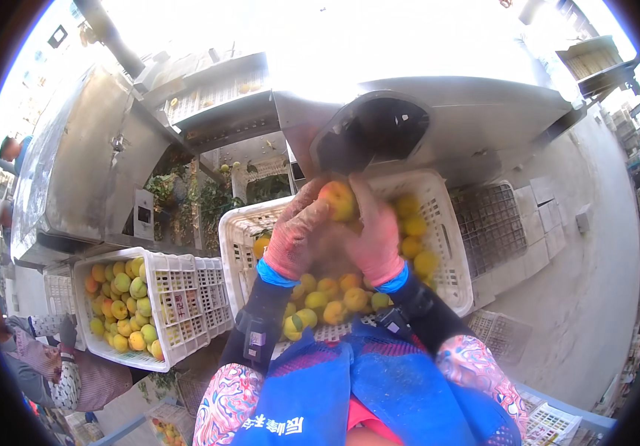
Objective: Sorting fruit from a white crate into a processing machine intake.
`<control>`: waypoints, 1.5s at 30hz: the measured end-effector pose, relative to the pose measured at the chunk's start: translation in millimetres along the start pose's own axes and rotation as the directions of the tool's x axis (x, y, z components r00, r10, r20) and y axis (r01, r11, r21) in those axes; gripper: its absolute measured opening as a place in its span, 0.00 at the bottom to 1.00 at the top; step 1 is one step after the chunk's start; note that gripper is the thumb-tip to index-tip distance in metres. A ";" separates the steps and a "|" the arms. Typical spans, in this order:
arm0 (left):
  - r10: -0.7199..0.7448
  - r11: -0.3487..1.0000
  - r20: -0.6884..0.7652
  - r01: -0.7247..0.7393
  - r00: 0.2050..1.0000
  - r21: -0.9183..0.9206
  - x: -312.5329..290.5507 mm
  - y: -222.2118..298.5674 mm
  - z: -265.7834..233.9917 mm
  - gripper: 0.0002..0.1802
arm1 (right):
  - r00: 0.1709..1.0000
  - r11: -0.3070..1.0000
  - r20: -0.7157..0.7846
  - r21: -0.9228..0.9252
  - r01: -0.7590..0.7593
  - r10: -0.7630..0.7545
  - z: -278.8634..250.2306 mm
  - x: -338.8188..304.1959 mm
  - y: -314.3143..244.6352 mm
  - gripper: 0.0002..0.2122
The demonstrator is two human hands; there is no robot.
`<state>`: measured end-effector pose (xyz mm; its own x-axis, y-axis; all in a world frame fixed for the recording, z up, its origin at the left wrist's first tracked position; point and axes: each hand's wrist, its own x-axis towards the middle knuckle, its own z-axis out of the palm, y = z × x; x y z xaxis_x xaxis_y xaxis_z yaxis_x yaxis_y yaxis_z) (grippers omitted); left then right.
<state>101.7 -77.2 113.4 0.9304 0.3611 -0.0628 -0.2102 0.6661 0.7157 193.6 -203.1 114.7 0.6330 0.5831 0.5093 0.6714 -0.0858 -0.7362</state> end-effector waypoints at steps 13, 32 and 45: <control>0.091 -0.313 -0.278 0.293 0.956 0.904 0.5 -178.5 -161.3 0.23 | 0.929 0.884 -0.223 -0.433 0.178 -0.296 22.0 99.4 68.0 0.14; -0.067 -0.186 -0.372 0.355 0.926 0.916 29.4 -206.9 -195.8 0.30 | 0.689 0.578 0.602 -0.752 0.318 0.403 115.8 -104.1 271.1 0.19; -0.030 0.652 0.163 0.143 0.986 -0.745 -21.1 -99.2 -99.7 0.42 | 0.596 0.526 0.742 0.389 -0.757 0.309 23.3 -31.1 108.3 0.30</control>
<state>73.0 -85.8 -25.7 0.9729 0.2293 0.0302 -0.2273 0.9720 -0.0604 237.7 -211.7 8.7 0.2985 0.9198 -0.2547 -0.2759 -0.1723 -0.9456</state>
